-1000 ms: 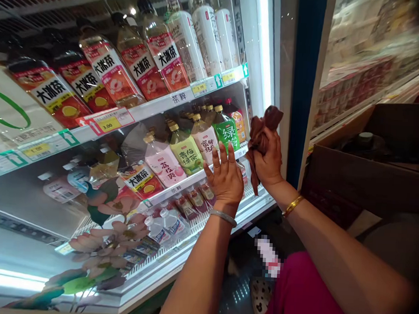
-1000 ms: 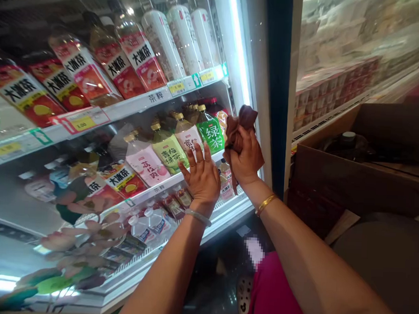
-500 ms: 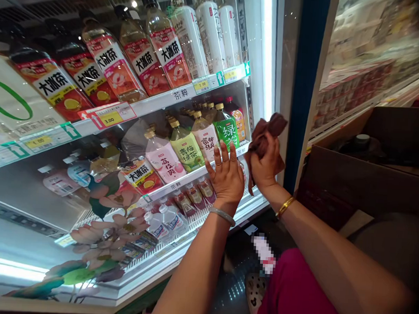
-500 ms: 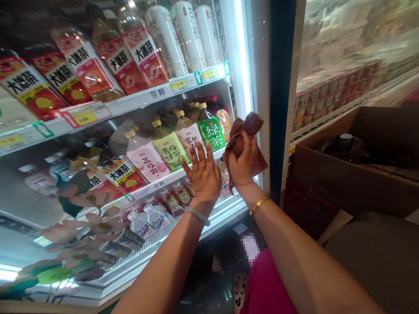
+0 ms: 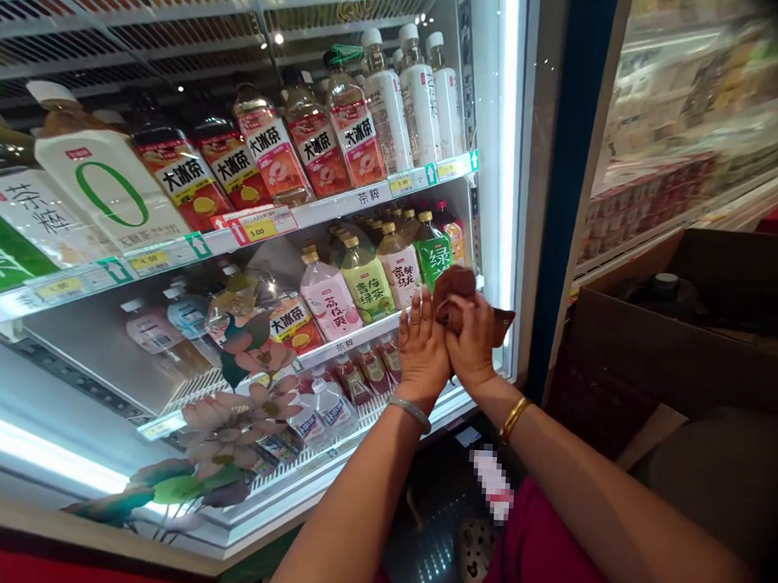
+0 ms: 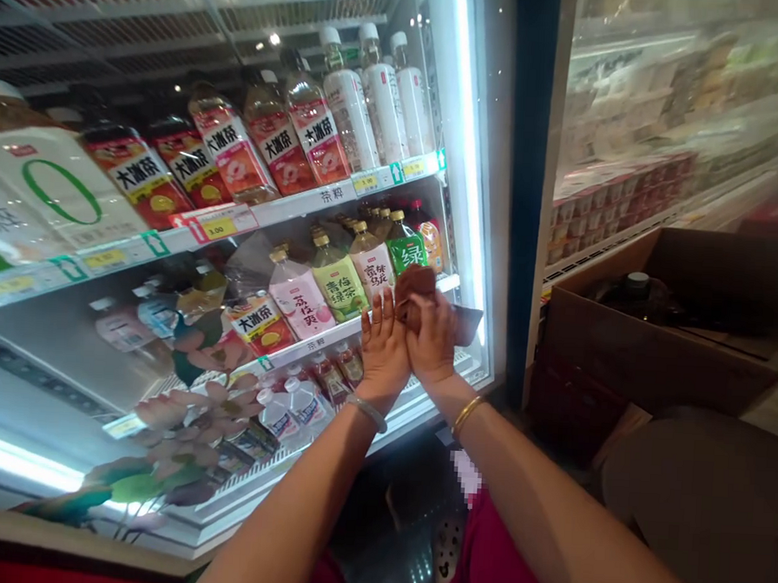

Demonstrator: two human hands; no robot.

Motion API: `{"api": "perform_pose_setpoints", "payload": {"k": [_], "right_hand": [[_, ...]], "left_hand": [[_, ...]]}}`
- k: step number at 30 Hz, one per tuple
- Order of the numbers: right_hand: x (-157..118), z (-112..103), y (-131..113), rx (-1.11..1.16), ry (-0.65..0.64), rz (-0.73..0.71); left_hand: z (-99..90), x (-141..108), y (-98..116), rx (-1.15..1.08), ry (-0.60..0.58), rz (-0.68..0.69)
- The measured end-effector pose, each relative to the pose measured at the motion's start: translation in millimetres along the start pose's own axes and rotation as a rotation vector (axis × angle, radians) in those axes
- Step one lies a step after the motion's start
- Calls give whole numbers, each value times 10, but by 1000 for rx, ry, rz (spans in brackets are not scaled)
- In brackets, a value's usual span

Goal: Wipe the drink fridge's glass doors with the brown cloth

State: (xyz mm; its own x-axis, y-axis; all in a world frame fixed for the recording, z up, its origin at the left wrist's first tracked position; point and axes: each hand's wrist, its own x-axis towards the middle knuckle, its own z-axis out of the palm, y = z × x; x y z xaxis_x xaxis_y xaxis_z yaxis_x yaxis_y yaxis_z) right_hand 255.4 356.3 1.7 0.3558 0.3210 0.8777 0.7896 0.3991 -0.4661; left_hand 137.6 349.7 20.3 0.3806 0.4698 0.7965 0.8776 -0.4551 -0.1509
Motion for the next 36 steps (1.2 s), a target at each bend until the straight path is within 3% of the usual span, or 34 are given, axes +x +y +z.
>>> {"api": "perform_pose_setpoints", "payload": {"k": [3,8,14,18,21,24,28,32,36], "right_hand": [[-96,-92,-86,24,-106,-97],[-84,-121,-88,19,-81,-75],[-353,49,-607,51,-232,-228],[-288,-9,-517,65,-274,-273],[-111,-40,-422,51,-185,-202],[-89,3,-583,36,-151,-171],[-332,50,-841,91,-290,-344],[-414,-23,-648,172,-387,-540],[-250,-54,-470,111,-328,-459]], "left_hand": [[-33,-240,-126,15,-24,-16],[-183,-510,-388,66,-26,-37],[-324,-610,-620,105,-74,-68],[-439,-661,-663,126,-66,-109],[-510,-626,-639,115,-53,-156],[-554,-584,-643,91,-73,-188],[-609,-649,-763,92,-126,-208],[-684,-803,-910,114,-134,-147],[-721,-887,-945,131,-98,-123]]}}
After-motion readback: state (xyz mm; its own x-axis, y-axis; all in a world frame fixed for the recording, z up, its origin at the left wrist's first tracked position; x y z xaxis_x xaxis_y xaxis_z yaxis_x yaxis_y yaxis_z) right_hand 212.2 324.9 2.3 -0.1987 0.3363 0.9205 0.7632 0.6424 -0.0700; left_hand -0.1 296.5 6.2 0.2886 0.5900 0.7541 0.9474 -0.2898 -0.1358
